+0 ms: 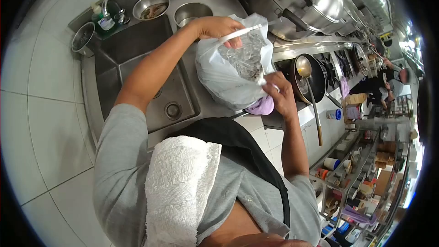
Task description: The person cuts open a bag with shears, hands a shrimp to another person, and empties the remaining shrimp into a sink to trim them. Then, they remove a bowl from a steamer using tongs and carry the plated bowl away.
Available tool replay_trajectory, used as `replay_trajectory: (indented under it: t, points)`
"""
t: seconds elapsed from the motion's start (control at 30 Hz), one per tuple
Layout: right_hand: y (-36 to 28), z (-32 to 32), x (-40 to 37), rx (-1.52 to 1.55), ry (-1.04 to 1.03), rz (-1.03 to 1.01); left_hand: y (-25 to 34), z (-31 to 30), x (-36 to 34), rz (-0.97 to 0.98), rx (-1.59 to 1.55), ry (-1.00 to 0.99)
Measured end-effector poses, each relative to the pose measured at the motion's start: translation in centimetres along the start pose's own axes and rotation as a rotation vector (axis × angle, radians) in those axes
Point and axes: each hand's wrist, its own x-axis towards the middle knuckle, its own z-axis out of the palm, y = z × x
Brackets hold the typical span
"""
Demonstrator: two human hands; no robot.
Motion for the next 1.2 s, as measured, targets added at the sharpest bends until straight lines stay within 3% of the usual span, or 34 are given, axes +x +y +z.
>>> replay_trajectory:
  t: [0.03,0.13,0.23,0.27,0.37,0.43,0.47,0.5,0.57,0.6,0.73,0.8,0.9,1.2]
  points:
    - [0.1,0.2,-1.0,0.017,-0.016,0.012,-0.2,-0.6,-0.7,0.028,0.026,0.099]
    - [-0.2,0.3,-2.7,-0.227,-0.224,0.046,-1.8,-2.3,-1.3,-0.044,0.569,0.590]
    - [2.3,1.1,-4.3,-0.324,-0.238,-0.084,-3.8,-2.4,-2.2,-0.211,0.617,0.745]
    - [2.7,1.0,-4.7,-0.375,-0.248,-0.084,-6.5,-2.7,-2.1,-0.144,0.695,0.796]
    - [0.1,1.0,-4.8,-0.378,-0.130,-0.013,-6.0,1.6,-4.0,0.031,0.730,0.968]
    - [-1.1,1.5,-3.6,-0.276,0.078,0.043,-4.8,5.4,-4.9,0.227,0.682,1.067]
    - [-1.5,1.6,-2.4,-0.273,0.087,-0.014,-4.0,7.5,-5.2,0.323,0.653,1.118]
    - [-2.2,2.3,-1.2,-0.098,0.154,0.013,-3.0,9.6,-5.5,0.329,0.551,1.066]
    - [-0.2,3.5,1.0,-0.133,0.177,-0.053,-4.4,11.6,-4.2,0.382,0.273,0.857]
    - [0.6,3.6,1.6,-0.142,0.151,0.026,-5.4,12.2,-3.7,0.309,0.242,0.748]
    - [3.7,2.3,1.7,-0.299,0.053,0.255,-6.9,14.7,-4.7,0.219,0.260,0.635]
    - [4.5,2.5,1.3,-0.396,0.045,0.280,-6.2,15.3,-6.0,0.171,0.183,0.596]
    - [3.5,3.3,2.1,-0.780,-0.137,0.216,-6.5,15.4,-6.5,0.146,0.098,0.588]
    - [4.8,0.3,5.5,-0.730,-0.480,0.060,-7.6,14.5,-6.9,0.169,-0.128,0.598]
